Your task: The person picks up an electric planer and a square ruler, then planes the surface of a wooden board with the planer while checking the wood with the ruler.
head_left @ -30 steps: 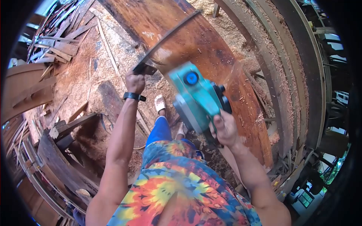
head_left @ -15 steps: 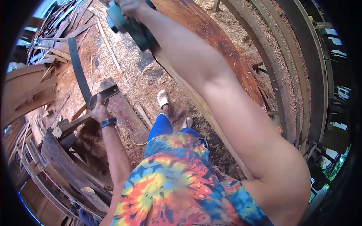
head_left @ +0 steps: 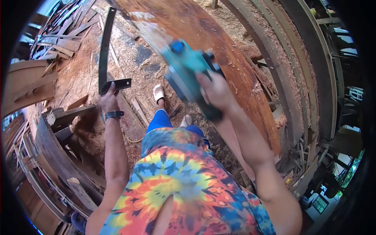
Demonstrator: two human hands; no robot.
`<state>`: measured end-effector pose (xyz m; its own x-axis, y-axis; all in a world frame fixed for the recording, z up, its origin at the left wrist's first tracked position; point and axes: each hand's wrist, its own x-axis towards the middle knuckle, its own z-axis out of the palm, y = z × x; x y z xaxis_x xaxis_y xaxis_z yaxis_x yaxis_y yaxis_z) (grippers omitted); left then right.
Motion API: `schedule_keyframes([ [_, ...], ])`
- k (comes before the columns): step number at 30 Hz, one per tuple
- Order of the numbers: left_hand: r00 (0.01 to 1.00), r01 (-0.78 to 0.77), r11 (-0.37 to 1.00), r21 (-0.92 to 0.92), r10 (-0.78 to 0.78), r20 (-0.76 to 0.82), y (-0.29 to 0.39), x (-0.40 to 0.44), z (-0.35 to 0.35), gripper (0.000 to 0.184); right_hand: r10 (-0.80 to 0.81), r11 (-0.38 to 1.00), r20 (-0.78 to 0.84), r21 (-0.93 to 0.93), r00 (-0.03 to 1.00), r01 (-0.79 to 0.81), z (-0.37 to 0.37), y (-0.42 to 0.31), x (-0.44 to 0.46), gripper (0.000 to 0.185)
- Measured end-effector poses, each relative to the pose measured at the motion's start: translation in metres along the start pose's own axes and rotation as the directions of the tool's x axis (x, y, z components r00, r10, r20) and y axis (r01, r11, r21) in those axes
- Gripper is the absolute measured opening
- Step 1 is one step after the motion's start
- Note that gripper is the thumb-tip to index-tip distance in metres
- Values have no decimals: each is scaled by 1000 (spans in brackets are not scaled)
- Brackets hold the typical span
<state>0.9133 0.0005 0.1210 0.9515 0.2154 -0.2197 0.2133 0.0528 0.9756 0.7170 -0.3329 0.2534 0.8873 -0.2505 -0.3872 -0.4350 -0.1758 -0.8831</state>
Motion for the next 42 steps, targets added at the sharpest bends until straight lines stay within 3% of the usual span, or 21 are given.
schedule_keyframes([
  [2,996,58,998,4,-58,62,-19,-20,9,26,72,997,-60,-12,996,-73,-19,47,-98,50],
  [4,993,36,997,75,-44,105,-35,-39,17,23,95,991,-107,103,990,-84,-36,110,-192,60],
  [5,992,37,993,110,-50,115,-41,-46,22,23,208,954,-121,243,971,-174,-41,124,-236,70],
  [7,991,63,991,118,-76,110,-44,-62,32,22,286,921,-201,326,937,-212,-48,158,-307,78],
  [11,991,99,988,122,-109,79,-39,-78,45,21,312,927,-302,304,901,-219,-63,184,-368,80],
  [14,993,85,992,95,-92,68,-39,-67,44,20,311,928,-285,299,907,-224,-66,171,-350,81],
  [23,992,117,993,-23,-118,-39,-27,-40,17,22,247,930,-217,326,944,-168,-46,100,-197,71],
  [31,972,129,991,-22,-130,-197,-44,0,-42,19,13,975,-231,220,973,39,1,-1,36,57],
  [42,915,154,985,-81,-173,-366,-29,46,-85,19,-92,961,-257,230,962,153,76,-159,363,59],
])
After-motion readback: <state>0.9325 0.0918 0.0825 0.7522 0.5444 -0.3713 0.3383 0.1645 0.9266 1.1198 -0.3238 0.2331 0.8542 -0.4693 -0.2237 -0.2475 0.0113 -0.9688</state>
